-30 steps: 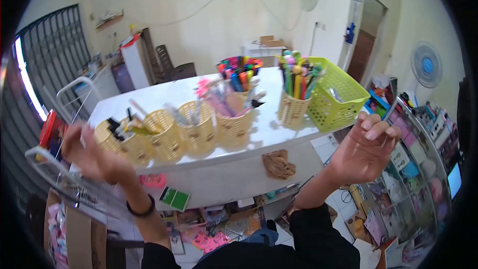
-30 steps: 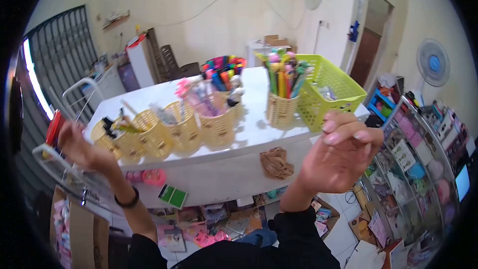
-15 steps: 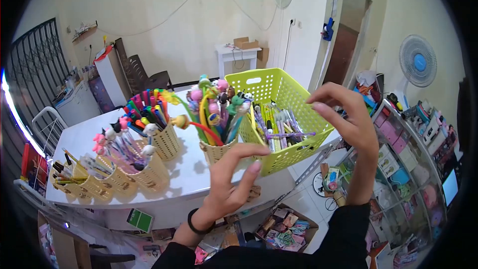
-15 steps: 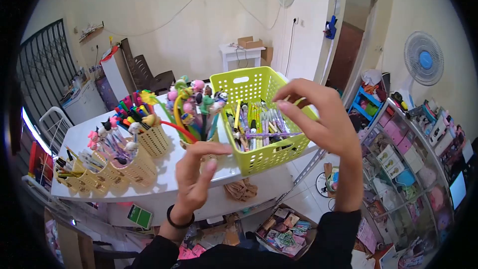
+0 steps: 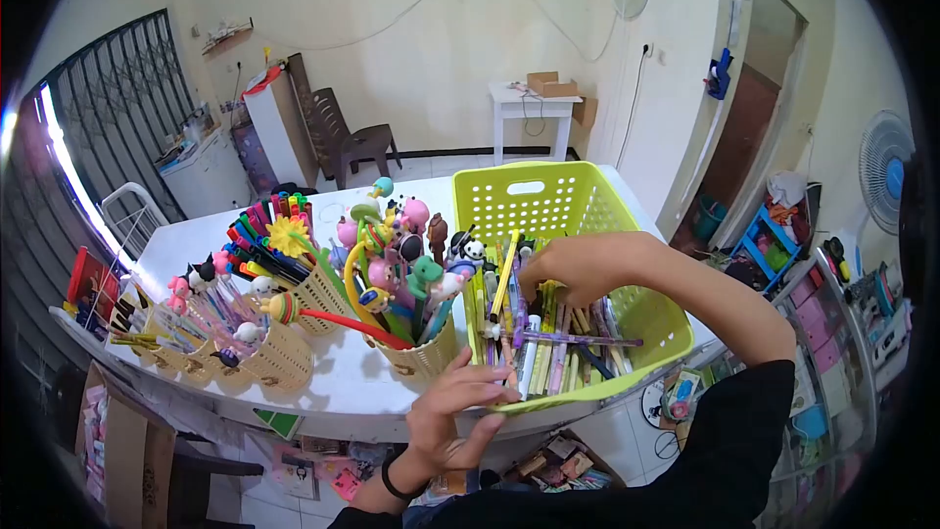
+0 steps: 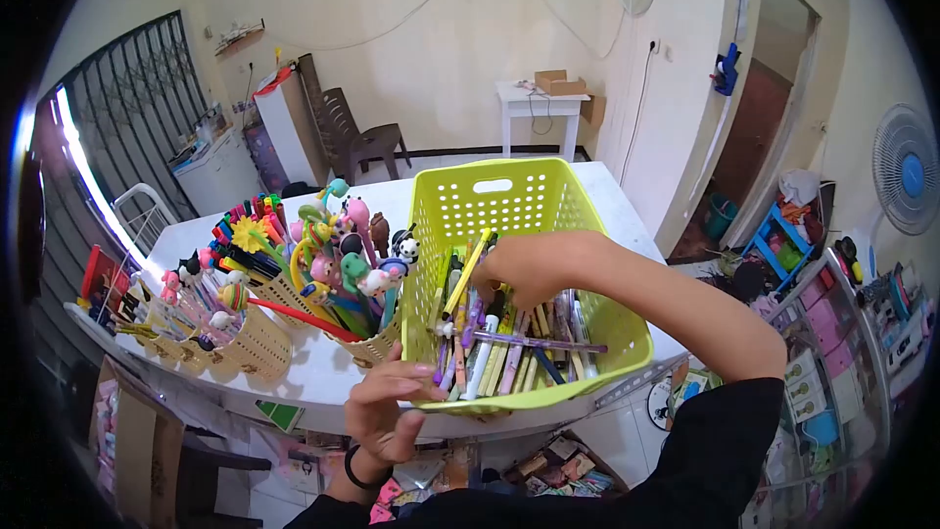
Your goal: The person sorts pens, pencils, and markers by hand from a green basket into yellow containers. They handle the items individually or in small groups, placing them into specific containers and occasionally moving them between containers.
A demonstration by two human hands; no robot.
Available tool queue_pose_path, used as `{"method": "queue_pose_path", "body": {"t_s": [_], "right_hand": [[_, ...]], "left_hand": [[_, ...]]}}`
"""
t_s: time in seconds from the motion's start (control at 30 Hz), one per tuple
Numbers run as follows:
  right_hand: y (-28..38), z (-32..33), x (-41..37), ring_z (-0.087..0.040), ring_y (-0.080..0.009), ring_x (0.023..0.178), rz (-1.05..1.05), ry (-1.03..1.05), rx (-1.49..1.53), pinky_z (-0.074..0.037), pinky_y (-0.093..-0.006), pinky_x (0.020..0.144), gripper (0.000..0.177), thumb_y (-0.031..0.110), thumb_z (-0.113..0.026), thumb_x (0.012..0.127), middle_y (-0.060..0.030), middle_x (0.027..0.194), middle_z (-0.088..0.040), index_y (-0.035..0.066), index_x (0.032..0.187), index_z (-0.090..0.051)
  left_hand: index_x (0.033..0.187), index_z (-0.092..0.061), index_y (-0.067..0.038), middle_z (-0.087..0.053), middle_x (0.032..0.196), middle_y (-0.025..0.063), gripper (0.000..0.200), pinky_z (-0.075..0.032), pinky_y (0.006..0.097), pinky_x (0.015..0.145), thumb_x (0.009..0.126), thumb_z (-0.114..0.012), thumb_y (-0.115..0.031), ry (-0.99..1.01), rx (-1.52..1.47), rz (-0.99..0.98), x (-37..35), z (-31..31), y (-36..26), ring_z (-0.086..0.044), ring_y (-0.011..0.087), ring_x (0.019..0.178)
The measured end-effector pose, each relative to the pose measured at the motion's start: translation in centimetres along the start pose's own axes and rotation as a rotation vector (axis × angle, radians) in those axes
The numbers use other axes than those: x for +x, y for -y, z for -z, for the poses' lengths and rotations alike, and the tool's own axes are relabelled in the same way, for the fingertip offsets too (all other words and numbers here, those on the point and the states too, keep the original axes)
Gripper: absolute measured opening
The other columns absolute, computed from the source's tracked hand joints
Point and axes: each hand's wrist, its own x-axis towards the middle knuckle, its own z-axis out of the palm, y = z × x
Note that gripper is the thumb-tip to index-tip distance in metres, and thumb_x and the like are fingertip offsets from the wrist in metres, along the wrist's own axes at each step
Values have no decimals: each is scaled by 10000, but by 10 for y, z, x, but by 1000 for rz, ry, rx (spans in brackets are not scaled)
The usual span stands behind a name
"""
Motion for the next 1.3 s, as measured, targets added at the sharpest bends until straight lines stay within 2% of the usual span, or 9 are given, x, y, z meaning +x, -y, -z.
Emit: {"method": "queue_pose_path", "body": {"t_s": [0.1,0.33,0.47,0.67,0.73,0.83,0.9,0.97,1.3], "right_hand": [[-12,-2,5,-523,-278,813,72,3,21,-415,-348,701,174,-19,-541,596,-115,842,-547,7,767,-542],[-20,24,-1,-547,-220,720,148,169,71,-421,-308,635,175,101,-641,621,-82,741,-553,21,755,-562],[1,73,-40,-545,-168,625,217,-138,43,-421,-271,569,160,111,-663,615,-59,658,-540,19,713,-578],[29,91,-76,-528,-156,604,455,-469,-64,-417,-237,545,232,122,-710,571,-58,678,-544,27,752,-602],[24,79,-73,-530,-158,610,428,-529,-26,-419,-235,549,264,123,-712,568,-62,701,-544,27,785,-596],[24,63,-81,-544,-188,684,282,-593,70,-429,-266,595,269,125,-679,612,-75,773,-543,15,834,-572],[22,49,-86,-538,-214,759,-122,-301,-133,-408,-327,715,169,149,-603,683,-75,797,-542,30,800,-578],[31,29,-78,-524,-225,806,-286,79,-412,-338,-382,815,151,167,-529,709,-70,791,-544,56,791,-589],[19,-18,-63,-449,-183,922,-262,96,-595,-297,-353,826,119,153,-521,646,-47,890,-501,128,695,-626]], "left_hand": [[976,-411,-31,-606,789,137,244,-253,419,922,794,-482,-177,-25,-82,38,-3,0,1,-538,245,909],[916,-451,-13,-609,752,94,192,-350,374,843,747,-519,-73,-40,28,69,8,0,-11,-590,226,758],[863,-514,6,-579,736,108,203,-432,321,682,677,-585,-34,79,239,93,44,2,-20,-561,244,648],[1005,-418,19,-554,724,129,312,-413,344,653,727,-542,-51,181,540,-25,99,-27,-14,-545,311,586],[1002,-399,13,-519,675,162,299,-409,359,571,739,-525,-52,402,449,230,97,-31,-17,-523,345,605],[995,-376,22,-494,661,193,282,-388,377,510,748,-500,-36,428,436,384,94,-24,-16,-510,355,614],[979,-375,19,-496,666,198,253,-383,384,531,755,-482,-31,367,419,369,91,-25,-11,-504,363,624],[982,-375,16,-496,671,199,250,-380,387,549,756,-475,-26,378,480,348,90,-27,-9,-504,361,644],[977,-384,11,-497,689,196,243,-376,385,563,755,-476,-31,383,532,396,90,-28,-10,-502,353,654]]}}
